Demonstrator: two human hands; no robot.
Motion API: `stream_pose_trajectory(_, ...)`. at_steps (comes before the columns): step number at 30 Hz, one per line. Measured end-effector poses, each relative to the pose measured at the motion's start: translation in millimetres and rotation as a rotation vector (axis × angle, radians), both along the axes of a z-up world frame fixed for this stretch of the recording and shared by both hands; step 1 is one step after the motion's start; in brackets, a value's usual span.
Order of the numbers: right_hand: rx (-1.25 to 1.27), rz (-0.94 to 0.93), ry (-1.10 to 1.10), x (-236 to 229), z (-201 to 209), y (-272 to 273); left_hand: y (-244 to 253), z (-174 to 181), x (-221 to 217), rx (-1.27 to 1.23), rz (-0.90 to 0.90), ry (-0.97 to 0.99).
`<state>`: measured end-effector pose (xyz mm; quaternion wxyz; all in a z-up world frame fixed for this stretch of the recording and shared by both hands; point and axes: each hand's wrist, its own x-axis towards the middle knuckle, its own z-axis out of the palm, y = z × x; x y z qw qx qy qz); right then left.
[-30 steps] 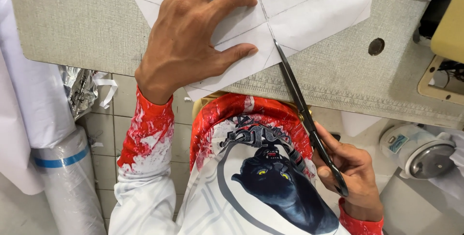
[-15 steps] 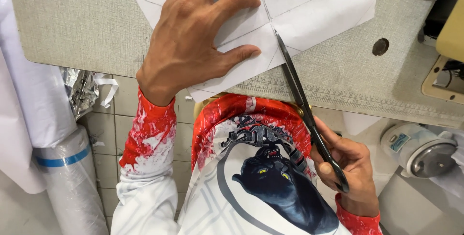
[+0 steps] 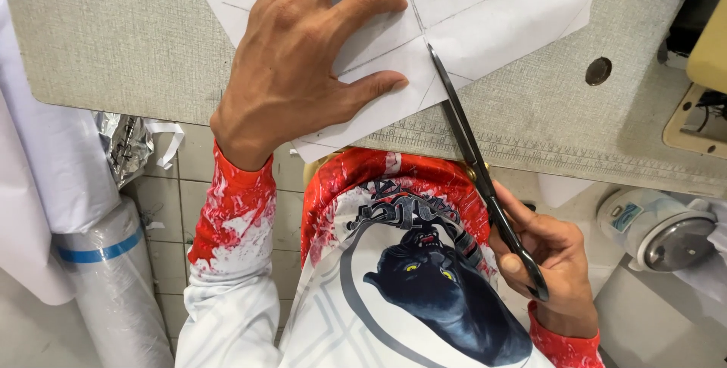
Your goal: The person uses a pair of scissors to cut a sheet of white paper that has geometric lines drawn on it. They carefully follow the drawn lines, cutting out specific shapes and occasionally adjusting the paper's position on the table to continue the cutting process.
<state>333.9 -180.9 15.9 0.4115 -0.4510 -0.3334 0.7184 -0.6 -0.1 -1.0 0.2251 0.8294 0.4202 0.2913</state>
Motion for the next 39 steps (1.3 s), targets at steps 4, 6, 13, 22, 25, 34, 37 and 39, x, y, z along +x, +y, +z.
stream_pose_trajectory(4, -0.045, 0.002, -0.034, -3.1, -0.5, 8.8, 0.8, 0.5, -0.2, -0.008, -0.004, 0.004)
stream_pose_trajectory(6, -0.013, 0.053, 0.035, -3.4, -2.2, 11.6, 0.8, 0.8, -0.8, -0.013, -0.003, 0.005)
stream_pose_trajectory(13, 0.012, 0.008, 0.035, -3.0, -1.9, 7.1, 1.0, -0.7, -0.4, -0.021, -0.001, 0.01)
stream_pose_trajectory(22, 0.016, 0.016, -0.029, -0.3, -0.5, 6.9, 0.2, -0.9, -0.8, -0.024, 0.007, 0.025)
stream_pose_trajectory(25, -0.014, -0.006, -0.049, -0.2, -1.3, 5.1, 0.2, -1.5, -1.0, -0.028, 0.007, 0.025)
stream_pose_trajectory(34, -0.037, -0.051, -0.032, -9.0, -3.7, 7.5, 1.4, -0.2, -1.4, -0.018, -0.009, 0.013)
stream_pose_trajectory(37, -0.058, -0.037, -0.045, -11.4, -2.7, 9.8, 1.3, -0.3, -1.2, -0.029, -0.01, 0.007)
stream_pose_trajectory(39, -0.069, -0.042, -0.038, -9.9, -5.9, 7.5, 1.2, -0.9, -1.6, -0.032, -0.009, 0.015)
